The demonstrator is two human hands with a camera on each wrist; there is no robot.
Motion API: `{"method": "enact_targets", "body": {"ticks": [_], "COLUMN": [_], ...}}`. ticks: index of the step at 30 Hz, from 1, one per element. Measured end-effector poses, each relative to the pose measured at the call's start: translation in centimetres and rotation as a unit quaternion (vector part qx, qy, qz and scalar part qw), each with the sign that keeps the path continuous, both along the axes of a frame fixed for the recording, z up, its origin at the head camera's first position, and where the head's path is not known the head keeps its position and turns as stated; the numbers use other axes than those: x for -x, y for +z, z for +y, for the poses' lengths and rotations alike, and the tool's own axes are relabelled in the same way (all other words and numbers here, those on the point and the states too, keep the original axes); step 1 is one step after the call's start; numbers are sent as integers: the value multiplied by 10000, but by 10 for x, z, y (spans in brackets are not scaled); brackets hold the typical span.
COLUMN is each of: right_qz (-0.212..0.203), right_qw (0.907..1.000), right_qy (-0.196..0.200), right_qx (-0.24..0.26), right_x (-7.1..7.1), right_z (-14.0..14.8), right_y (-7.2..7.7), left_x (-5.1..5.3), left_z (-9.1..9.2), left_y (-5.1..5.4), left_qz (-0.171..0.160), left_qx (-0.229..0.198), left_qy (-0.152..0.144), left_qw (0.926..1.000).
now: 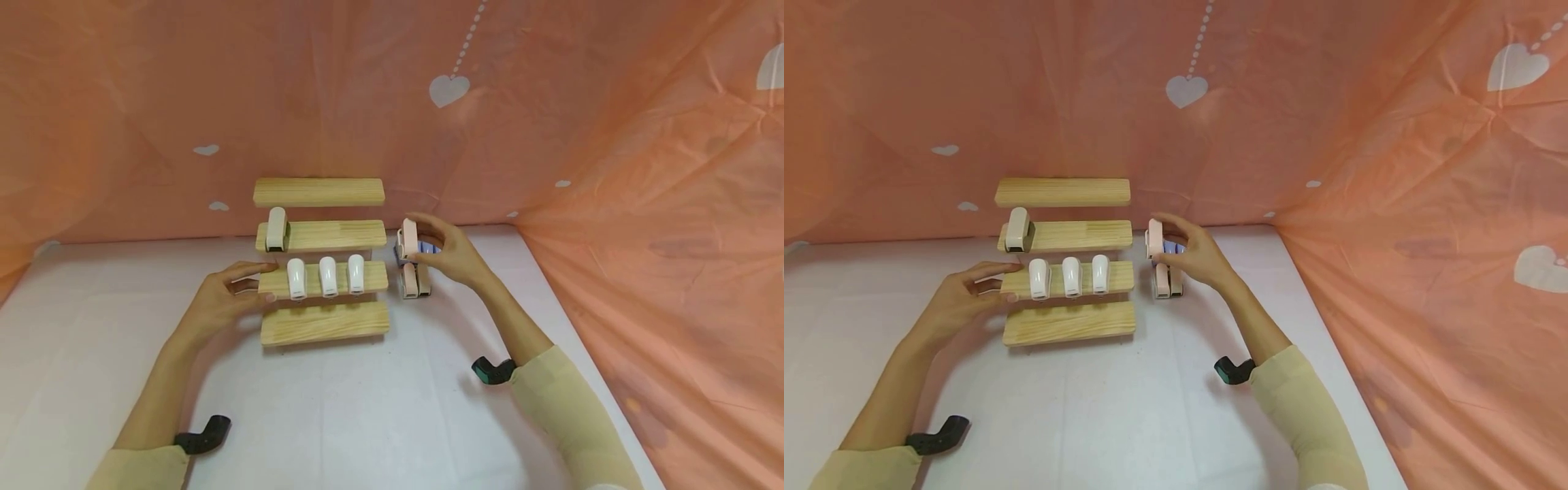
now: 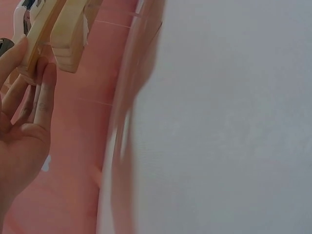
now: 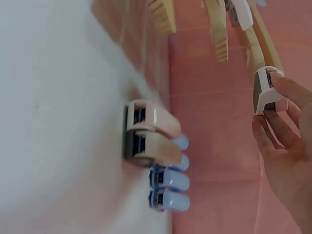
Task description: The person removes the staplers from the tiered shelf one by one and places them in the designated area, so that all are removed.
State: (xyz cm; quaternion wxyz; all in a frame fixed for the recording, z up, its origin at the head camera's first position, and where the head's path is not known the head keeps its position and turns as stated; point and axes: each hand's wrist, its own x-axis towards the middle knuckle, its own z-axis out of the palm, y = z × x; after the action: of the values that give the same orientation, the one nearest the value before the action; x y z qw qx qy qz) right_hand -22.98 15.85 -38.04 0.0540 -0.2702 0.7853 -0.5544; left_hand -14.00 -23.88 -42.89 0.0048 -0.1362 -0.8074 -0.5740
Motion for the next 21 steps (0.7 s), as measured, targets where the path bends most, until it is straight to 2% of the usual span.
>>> {"method": "enact_targets", "body": {"ticks": [7, 15, 21], "right_qz": [-6, 190, 34], "right_qw": [9998, 9978, 9981], "right_qy": [-165, -612, -610], "right_qx": [-135, -147, -46], "right_x": [-2, -3, -2], "right_z": [17, 30, 43], "right_y": [-9, -18, -26], "left_x": [1, 1, 2], "left_z": [0, -2, -2], "left_y": [-2, -3, -4], "left_qz": [31, 120, 181], "left_qx": [-11, 113, 139], "left_qy": [-9, 75, 103], "left_qw": [10000, 9998, 9997]}}
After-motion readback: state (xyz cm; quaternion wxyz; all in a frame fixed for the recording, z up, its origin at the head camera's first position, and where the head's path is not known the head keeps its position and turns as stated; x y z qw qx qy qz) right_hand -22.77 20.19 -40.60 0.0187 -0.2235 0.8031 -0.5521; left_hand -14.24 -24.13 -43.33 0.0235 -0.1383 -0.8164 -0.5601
